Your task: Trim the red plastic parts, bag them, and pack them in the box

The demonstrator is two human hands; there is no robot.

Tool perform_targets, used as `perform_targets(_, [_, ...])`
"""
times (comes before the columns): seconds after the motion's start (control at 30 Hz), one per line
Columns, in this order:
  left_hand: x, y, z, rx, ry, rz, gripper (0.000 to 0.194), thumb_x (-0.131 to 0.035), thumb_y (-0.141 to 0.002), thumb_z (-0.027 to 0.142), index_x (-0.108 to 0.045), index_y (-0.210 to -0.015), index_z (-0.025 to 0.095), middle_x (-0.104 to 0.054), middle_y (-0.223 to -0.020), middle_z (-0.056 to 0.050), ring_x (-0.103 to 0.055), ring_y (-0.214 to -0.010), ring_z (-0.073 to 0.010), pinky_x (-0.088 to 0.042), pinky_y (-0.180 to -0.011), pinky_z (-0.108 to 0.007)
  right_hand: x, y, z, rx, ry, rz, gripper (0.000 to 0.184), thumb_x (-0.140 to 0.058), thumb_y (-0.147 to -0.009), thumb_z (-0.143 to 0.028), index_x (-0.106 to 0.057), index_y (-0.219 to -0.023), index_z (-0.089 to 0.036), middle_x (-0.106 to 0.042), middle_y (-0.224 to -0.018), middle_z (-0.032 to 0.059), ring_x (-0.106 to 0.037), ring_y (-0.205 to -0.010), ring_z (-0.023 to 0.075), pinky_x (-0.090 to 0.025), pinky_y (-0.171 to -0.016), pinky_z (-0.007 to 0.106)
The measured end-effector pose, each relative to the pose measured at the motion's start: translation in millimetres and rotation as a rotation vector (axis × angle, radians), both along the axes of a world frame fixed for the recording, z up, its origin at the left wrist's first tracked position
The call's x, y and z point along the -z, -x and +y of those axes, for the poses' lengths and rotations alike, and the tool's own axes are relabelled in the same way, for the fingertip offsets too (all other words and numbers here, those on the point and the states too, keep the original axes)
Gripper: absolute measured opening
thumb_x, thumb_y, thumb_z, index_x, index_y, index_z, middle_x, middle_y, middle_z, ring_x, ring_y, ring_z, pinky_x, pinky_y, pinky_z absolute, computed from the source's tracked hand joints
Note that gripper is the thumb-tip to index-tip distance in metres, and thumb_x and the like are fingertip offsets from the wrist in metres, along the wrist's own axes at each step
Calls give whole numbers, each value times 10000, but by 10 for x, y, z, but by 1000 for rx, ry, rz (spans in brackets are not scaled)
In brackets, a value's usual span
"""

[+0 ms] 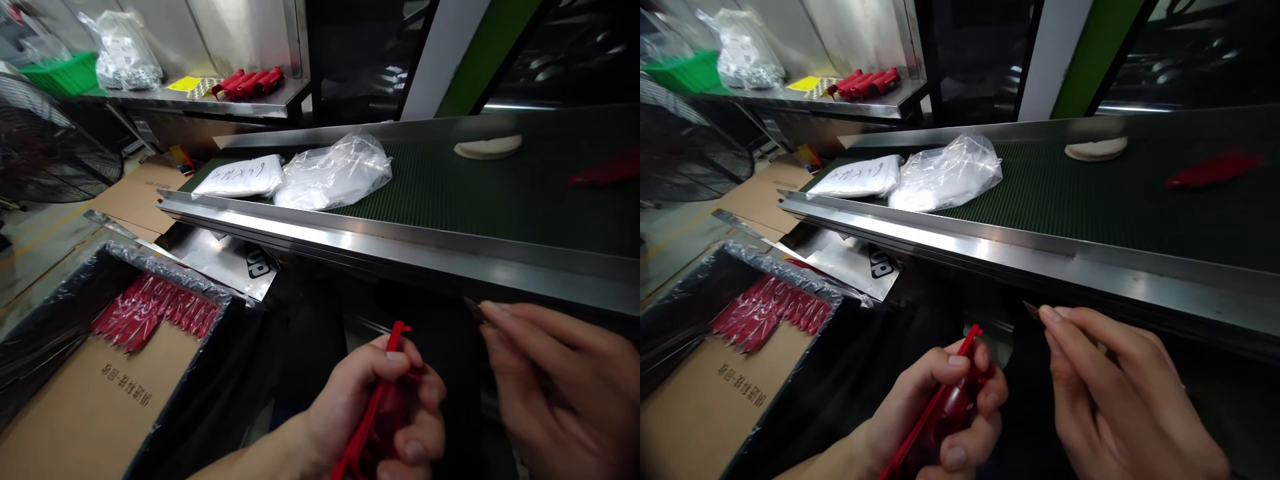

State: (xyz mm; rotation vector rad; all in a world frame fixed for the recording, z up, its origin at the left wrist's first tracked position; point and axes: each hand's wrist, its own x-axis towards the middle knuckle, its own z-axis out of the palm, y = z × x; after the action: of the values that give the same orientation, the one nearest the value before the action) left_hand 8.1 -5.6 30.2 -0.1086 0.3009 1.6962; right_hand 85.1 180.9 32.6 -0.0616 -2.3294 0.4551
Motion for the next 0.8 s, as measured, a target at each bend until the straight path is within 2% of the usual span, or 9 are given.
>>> perform_targets(0.1, [-72,77,37,-37,66,110,253,-593,-796,386,-462,-935,220,-468,-837,-6,-432,-448,-69,-330,-319,-148,-36,60,-110,59,14,49,471,-616,-880,-141,-581,-1293,-366,-641,-1128,1,-640,-944,189,-519,-807,337])
perform_targets(0.2, [-269,302,154,-90,230,498,255,-598,-832,403,-464,-950,222,-498,-727,22,-401,-399,-57,-316,-348,-146,-142,145,121,147,-127,50,423,-614,-886,-126,-573,-1293,-233,-643,-1132,42,-626,-970,174,-497,-872,314])
perform_targets(0.27, [-457,586,333,-178,371,973,224,-579,-884,387,-500,-1022,228,-544,-754,13,-446,-460,-68,-354,-404,-162,-264,229,482,301,-239,24,420,-628,-891,-183,-552,-1304,-207,-648,-1100,42,-620,-921,167,-491,-860,314])
perform_targets(0.37, [-701,1127,829,-519,473,1859,239,-590,-888,307,-537,-1106,221,-602,-991,-34,-587,-823,-145,-489,-710,-250,-514,412,1147,608,-280,-267,367,-542,-943,-312,-536,-1300,-231,-647,-1009,20,-608,-812,166,-467,-705,304])
perform_targets(0.4, [-742,1299,1041,-530,493,2083,246,-560,-900,298,-523,-1125,205,-604,-1009,-46,-588,-875,-170,-488,-772,-287,-590,492,1351,659,-288,-425,351,-483,-965,-326,-532,-1302,-244,-640,-1022,25,-611,-828,178,-446,-671,302])
perform_targets(0.43, [-753,1452,1260,-440,519,2273,262,-500,-927,283,-495,-1173,193,-598,-1063,-65,-588,-931,-189,-487,-818,-313,-648,581,1529,673,-299,-539,342,-434,-978,-322,-538,-1298,-259,-633,-1040,34,-615,-844,188,-429,-652,302])
perform_targets(0.6, [-432,1825,2088,-183,595,2471,356,-540,-918,268,-497,-1227,96,-607,-1064,-151,-620,-929,-266,-509,-851,-440,-665,1041,2009,613,-398,-813,363,-431,-976,-271,-526,-1327,-281,-591,-1126,67,-618,-836,185,-465,-695,320])
perform_targets(0.7, [-200,1816,2231,-125,642,2504,390,-575,-916,293,-498,-1252,111,-613,-1040,-117,-607,-990,-259,-510,-901,-476,-604,1183,2092,575,-468,-916,386,-502,-972,-309,-484,-1349,-224,-568,-1173,77,-602,-887,171,-517,-777,359])
perform_targets(0.8, [-159,1761,2192,-162,606,2483,467,-629,-886,365,-504,-1266,125,-584,-1149,-148,-560,-1097,-308,-460,-968,-536,-591,1198,2117,569,-531,-960,366,-528,-970,-357,-508,-1297,-192,-581,-1134,70,-601,-906,170,-534,-808,374])
